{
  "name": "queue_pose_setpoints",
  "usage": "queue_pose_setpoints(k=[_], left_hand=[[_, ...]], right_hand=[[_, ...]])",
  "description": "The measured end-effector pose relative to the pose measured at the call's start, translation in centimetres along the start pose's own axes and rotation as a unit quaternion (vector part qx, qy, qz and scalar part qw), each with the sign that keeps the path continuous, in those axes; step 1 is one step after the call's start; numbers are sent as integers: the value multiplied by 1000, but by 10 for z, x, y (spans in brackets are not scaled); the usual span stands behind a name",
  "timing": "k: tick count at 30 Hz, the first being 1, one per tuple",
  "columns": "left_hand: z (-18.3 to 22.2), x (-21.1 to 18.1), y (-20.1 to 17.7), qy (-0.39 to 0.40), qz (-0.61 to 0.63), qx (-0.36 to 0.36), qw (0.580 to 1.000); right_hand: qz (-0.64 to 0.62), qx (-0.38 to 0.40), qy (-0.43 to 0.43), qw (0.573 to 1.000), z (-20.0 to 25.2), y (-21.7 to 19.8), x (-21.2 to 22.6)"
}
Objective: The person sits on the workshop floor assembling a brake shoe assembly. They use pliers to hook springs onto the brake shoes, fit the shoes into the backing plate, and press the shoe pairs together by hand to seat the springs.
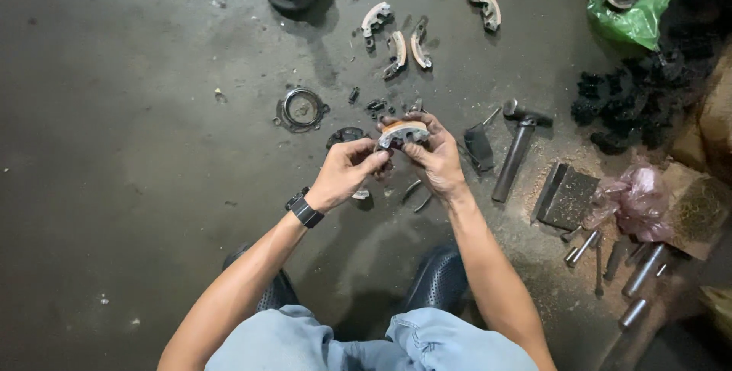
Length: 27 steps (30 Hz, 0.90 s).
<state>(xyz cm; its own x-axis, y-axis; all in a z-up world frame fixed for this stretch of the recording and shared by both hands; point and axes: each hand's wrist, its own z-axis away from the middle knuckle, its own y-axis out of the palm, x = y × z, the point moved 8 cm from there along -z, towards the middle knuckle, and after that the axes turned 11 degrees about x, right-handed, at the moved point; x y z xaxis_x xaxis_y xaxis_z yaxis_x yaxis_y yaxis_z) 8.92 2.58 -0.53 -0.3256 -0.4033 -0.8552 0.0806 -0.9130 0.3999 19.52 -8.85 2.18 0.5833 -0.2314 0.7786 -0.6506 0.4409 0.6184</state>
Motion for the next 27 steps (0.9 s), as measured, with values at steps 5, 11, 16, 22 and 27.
queue_pose_setpoints(k=[5, 11, 16, 22, 27], left_hand=[[31, -60, -2, 142, -322, -101, 931], [49, -85, 14, 184, -257, -85, 945], [51, -79, 19, 174, -203, -75, 961], [35, -29, 1, 35, 80, -64, 994], [34, -18, 20, 9, 195, 30, 980]], right_hand=[[91, -29, 112, 989, 20, -17, -7], [67, -30, 127, 989, 45, -25, -19], [-66, -21, 107, 992, 49, -14, -25], [152, -61, 47, 985, 42, 20, 15], [354, -2, -135, 926, 48, 68, 57]])
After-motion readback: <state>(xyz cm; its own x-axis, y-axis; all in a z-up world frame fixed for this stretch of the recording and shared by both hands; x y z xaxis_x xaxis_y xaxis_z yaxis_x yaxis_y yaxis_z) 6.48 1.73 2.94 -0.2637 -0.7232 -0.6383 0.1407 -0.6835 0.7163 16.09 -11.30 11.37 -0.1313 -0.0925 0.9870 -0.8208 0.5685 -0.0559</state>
